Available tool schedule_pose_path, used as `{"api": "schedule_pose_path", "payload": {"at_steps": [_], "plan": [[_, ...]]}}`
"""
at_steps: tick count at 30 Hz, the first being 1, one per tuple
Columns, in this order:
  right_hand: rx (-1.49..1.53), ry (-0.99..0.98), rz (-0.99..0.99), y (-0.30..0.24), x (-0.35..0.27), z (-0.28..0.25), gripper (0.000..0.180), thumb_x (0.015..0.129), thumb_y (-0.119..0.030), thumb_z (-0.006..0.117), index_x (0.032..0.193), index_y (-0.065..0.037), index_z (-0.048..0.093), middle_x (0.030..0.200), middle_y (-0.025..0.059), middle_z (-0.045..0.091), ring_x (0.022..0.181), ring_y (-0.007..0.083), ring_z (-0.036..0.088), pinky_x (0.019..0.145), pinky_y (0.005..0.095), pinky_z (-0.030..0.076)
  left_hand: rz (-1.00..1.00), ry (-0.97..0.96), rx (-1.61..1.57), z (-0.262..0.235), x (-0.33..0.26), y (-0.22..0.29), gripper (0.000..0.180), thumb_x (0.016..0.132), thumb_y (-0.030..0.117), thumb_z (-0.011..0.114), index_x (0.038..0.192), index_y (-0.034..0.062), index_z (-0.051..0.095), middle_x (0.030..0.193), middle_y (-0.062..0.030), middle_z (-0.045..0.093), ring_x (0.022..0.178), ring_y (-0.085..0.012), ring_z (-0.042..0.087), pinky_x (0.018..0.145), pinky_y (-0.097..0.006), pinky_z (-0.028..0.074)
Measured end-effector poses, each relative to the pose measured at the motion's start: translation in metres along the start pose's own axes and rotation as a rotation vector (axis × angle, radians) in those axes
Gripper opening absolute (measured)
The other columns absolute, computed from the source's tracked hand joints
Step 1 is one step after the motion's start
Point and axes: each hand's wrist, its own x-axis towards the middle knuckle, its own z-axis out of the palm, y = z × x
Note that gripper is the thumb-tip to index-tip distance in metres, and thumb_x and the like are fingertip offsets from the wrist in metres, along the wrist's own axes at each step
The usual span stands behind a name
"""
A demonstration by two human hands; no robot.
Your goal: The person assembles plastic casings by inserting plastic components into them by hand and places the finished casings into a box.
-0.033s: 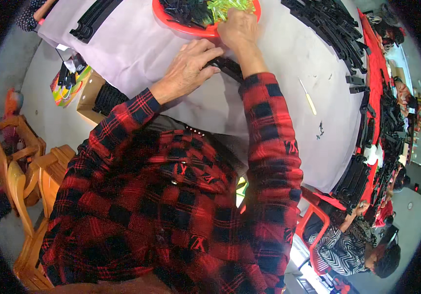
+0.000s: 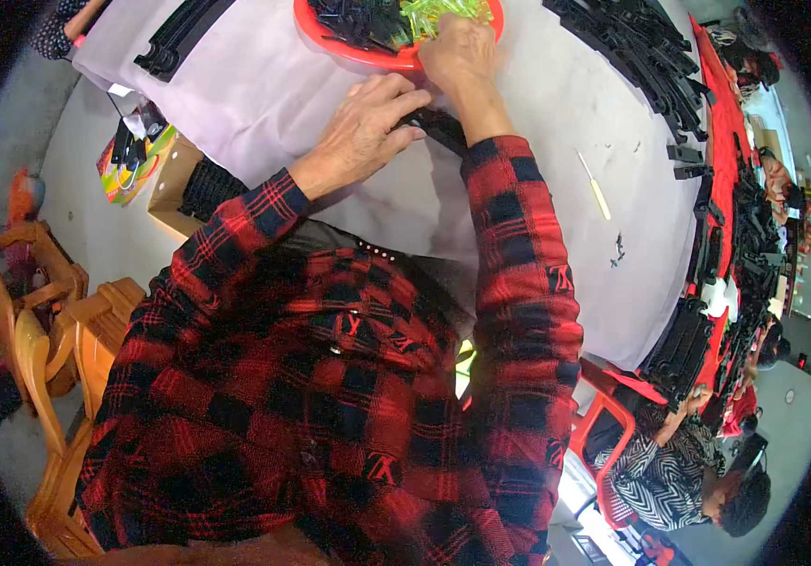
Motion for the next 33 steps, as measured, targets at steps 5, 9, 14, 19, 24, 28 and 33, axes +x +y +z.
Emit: {"api": "schedule_pose_path", "payload": {"at_steps": [5,9,14,19,24,28,33], "plan": [[0.007,-0.004,0.083,0.002,0.01,0.013,0.03,0.074,-0.032,0.068,0.099,-0.017,0.072,0.094,0.0151,0.071,0.093,0.0348,0.068,0.082,0.0461,0.053,0.021,-0.001,0.054,0.001,-0.001,0.0,0.039,0.08,0.017,0.071,0.116,0.0082,0.062,0.11,-0.0091,0.056,0.105,-0.0291,0.053,0.091,-0.041,0.042],[0.041,-0.079,0.093,0.016,0.011,0.013,0.033,0.073,-0.036,0.068,0.101,-0.02,0.073,0.096,0.0161,0.071,0.096,0.0351,0.067,0.081,0.0448,0.053,0.013,-0.009,0.072,0.003,-0.001,0.001,0.037,0.08,0.018,0.071,0.115,0.0116,0.064,0.11,-0.0089,0.056,0.105,-0.0287,0.052,0.091,-0.041,0.042],[0.597,0.17,-0.007,0.04,-0.005,-0.009,0.007,0.079,-0.005,0.059,0.074,-0.001,0.061,0.066,-0.0003,0.059,0.062,0.0091,0.054,0.059,0.0245,0.046,0.018,0.003,0.046,0.006,0.0,0.002,0.035,0.08,0.017,0.07,0.115,0.013,0.065,0.11,-0.0076,0.056,0.105,-0.0281,0.052,0.09,-0.04,0.042],[0.9,-0.104,0.072,0.083,-0.053,-0.051,0.015,0.082,-0.018,0.066,0.093,-0.009,0.071,0.088,0.0012,0.069,0.079,0.0124,0.061,0.076,0.0242,0.046,0.033,0.012,0.11,0.005,0.0,0.001,0.036,0.081,0.014,0.069,0.117,0.0118,0.064,0.107,-0.007,0.055,0.103,-0.0276,0.053,0.088,-0.04,0.042],[1.0,-0.163,0.07,0.1,-0.096,-0.059,0.013,0.08,-0.01,0.068,0.091,-0.003,0.069,0.082,0.0029,0.069,0.077,0.0115,0.064,0.073,0.0264,0.05,0.041,0.021,0.109,0.006,-0.002,0.0,0.036,0.081,0.013,0.068,0.117,0.0107,0.064,0.105,-0.0074,0.055,0.1,-0.0284,0.053,0.086,-0.041,0.042],[1.096,-0.083,0.103,0.103,-0.119,-0.056,0.01,0.081,-0.001,0.065,0.091,-0.003,0.069,0.08,-0.0042,0.064,0.074,0.0031,0.057,0.07,0.0193,0.046,0.039,0.025,0.12,0.01,-0.005,0.001,0.037,0.081,0.014,0.068,0.117,0.0106,0.063,0.105,-0.0074,0.055,0.101,-0.0286,0.053,0.086,-0.04,0.042],[0.939,-0.033,0.132,0.099,-0.138,-0.056,0.012,0.082,-0.003,0.066,0.093,-0.003,0.069,0.077,-0.0054,0.063,0.07,0.0025,0.056,0.066,0.02,0.047,0.032,0.033,0.094,0.006,-0.002,0.005,0.041,0.08,0.012,0.072,0.119,0.0083,0.063,0.108,-0.0084,0.057,0.103,-0.0258,0.056,0.089,-0.037,0.045]]}}
